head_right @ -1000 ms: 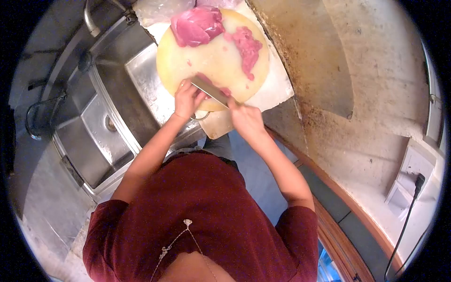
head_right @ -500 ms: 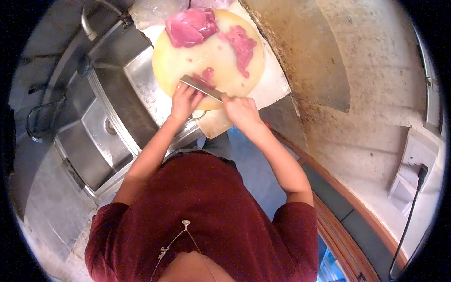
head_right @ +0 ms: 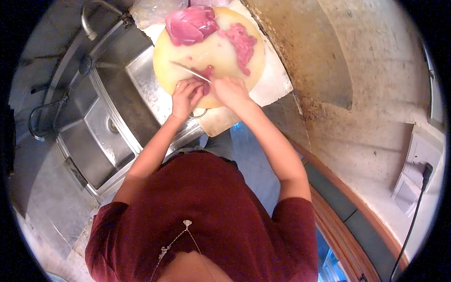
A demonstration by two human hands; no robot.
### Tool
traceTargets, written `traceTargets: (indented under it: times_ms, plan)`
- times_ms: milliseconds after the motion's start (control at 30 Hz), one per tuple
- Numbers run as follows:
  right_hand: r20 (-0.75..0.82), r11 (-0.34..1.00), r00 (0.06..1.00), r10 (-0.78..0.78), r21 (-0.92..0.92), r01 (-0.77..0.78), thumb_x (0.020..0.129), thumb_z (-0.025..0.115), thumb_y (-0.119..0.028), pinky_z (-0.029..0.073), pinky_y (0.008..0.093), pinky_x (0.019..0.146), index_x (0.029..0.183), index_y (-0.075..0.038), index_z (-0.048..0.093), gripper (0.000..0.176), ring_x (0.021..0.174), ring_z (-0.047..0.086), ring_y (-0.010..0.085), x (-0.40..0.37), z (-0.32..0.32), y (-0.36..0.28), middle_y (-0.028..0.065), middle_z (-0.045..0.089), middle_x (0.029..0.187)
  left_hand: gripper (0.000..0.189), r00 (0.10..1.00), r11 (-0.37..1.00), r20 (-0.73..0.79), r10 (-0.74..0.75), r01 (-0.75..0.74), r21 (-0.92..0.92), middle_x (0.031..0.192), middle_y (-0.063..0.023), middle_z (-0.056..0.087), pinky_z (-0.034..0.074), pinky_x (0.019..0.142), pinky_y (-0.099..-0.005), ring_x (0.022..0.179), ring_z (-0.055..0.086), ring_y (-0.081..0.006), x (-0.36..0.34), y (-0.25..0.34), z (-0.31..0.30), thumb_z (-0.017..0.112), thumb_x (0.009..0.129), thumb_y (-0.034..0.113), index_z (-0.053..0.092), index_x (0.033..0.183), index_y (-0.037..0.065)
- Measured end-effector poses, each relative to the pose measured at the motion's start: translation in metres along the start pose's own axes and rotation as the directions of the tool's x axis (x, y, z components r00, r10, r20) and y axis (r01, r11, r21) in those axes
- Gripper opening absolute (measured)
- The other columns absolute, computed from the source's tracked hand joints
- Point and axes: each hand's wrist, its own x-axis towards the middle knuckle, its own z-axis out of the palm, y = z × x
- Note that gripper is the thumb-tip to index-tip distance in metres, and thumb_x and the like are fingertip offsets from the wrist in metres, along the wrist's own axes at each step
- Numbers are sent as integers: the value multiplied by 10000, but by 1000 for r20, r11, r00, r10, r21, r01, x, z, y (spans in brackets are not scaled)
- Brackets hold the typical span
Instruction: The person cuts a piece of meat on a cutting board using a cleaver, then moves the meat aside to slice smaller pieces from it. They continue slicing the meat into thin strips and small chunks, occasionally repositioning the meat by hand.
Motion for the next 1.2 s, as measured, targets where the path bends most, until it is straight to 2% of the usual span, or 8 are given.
traceTargets:
  times_ms: [200,367,733,833,867,967,1067,1200]
  plan:
    - [94,984,993,65,-171,-48,818,524,-143,507,428,541,919,-32,578,159,590,641,330,-72,-12,8,170,611,611,173,995,996,64,-79,76,46,902,-68,612,502,723,-343,818,576,-267,-7,-7,2,720,687,80,668,852,71]
    - [-58,993,991,-117,14,118,846,471,-159,504,446,579,884,-33,588,176,634,645,340,10,24,-11,189,610,631,207,993,996,86,-85,84,24,917,-73,611,497,742,-352,847,574,-273,-2,0,2,723,686,75,661,882,62]
    - [182,993,981,63,-108,-44,827,500,-132,514,448,582,922,-43,581,153,636,649,335,-70,-18,12,171,628,657,102,999,999,34,-22,22,25,787,-52,558,502,669,-340,782,556,-250,-4,-1,-1,720,690,68,664,774,72]
    - [226,997,973,43,-77,-26,843,440,-88,524,419,626,968,9,560,198,732,668,322,-51,-14,5,217,635,699,114,997,997,43,-56,54,50,821,-56,578,503,687,-339,802,562,-248,-4,-2,1,723,690,74,670,791,75]
    - [67,1000,998,-22,-9,23,843,441,-89,527,421,645,956,33,561,205,757,670,317,-31,6,3,220,643,732,121,997,998,49,-57,55,38,838,-55,587,504,696,-337,810,564,-247,-4,-1,2,722,691,75,673,801,78]
    - [166,999,986,-27,50,19,854,466,-151,515,451,671,901,15,603,220,777,660,338,19,0,-15,209,649,774,143,997,999,53,-51,51,14,878,-61,612,498,724,-337,830,575,-252,-4,2,-2,721,694,71,677,830,79]
    - [77,984,997,-6,177,-7,897,486,-231,498,477,682,897,-52,609,217,727,637,370,25,3,0,193,635,718,143,999,999,39,-31,32,-4,883,-66,631,491,734,-341,827,594,-253,-1,4,-3,721,708,60,676,843,75]
    - [164,1000,986,11,-22,-8,880,513,-195,510,460,626,929,-68,617,172,679,647,348,-40,-20,5,167,638,691,158,998,998,23,-59,59,7,879,-59,616,500,720,-336,817,580,-253,-7,-2,0,717,699,61,667,848,77]
